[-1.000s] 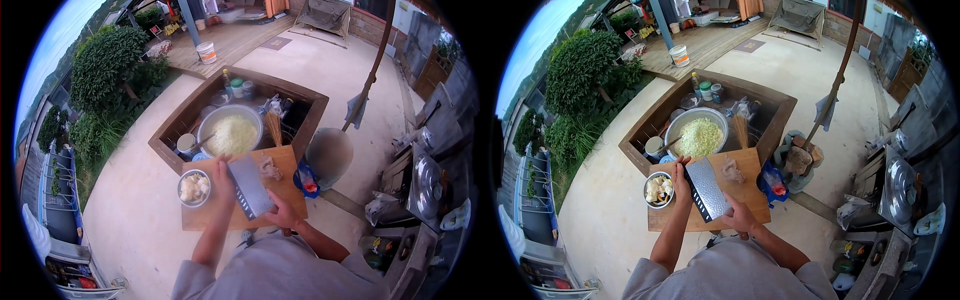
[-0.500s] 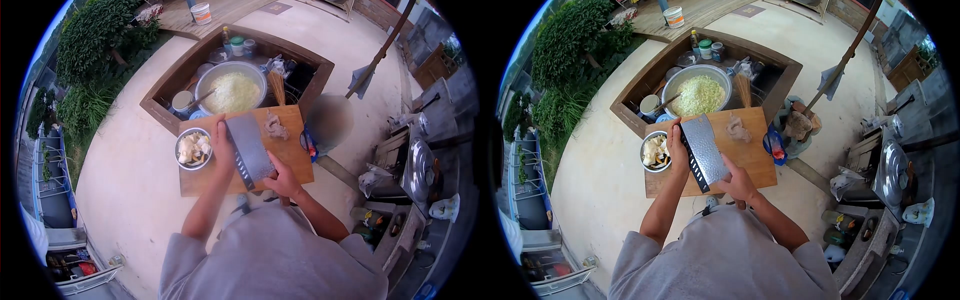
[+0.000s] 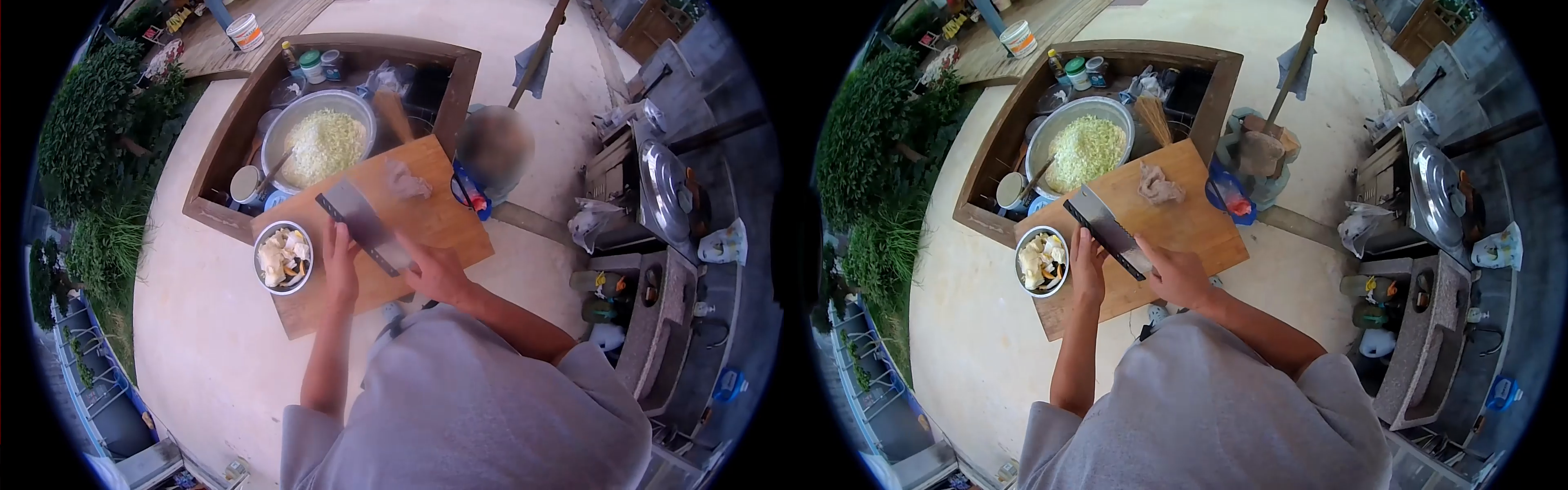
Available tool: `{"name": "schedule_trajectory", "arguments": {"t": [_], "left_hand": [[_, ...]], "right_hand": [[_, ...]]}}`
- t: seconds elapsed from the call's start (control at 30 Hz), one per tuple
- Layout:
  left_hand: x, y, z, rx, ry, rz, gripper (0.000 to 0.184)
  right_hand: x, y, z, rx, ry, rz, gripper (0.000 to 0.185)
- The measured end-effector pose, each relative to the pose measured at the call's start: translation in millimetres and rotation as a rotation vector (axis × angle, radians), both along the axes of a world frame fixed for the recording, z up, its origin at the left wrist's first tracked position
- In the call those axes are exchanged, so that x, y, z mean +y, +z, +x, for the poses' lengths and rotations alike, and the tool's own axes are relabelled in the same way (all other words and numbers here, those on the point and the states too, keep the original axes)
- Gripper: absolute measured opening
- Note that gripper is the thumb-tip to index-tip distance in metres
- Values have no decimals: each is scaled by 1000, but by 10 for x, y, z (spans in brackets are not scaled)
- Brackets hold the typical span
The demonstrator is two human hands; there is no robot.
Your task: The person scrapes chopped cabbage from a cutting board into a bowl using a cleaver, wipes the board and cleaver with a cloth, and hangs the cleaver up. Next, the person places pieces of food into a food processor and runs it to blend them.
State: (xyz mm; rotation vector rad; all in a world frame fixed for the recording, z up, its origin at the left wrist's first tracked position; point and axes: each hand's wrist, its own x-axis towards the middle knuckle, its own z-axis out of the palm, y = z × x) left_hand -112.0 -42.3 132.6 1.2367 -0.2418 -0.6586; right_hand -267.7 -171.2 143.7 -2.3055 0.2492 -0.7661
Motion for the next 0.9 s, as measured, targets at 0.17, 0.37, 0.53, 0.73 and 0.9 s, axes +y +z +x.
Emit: {"name": "schedule_trajectory", "arguments": {"t": [0.17,0.37,0.53,0.73,0.9], "left_hand": [[50,-263,-423,122,-142,48,73],[-177,-249,-559,132,-91,-48,59],[-447,-166,-639,175,-77,-51,62],[-825,-218,-662,69,-34,34,61],[-1156,-29,-892,-168,-35,107,63]], "right_hand": [[57,-143,-98,114,88,-79,46],[52,-132,-193,141,115,179,50],[-192,-219,-251,123,130,310,57],[-674,-51,-547,317,218,629,55],[-677,-543,-758,211,151,555,59]]}}
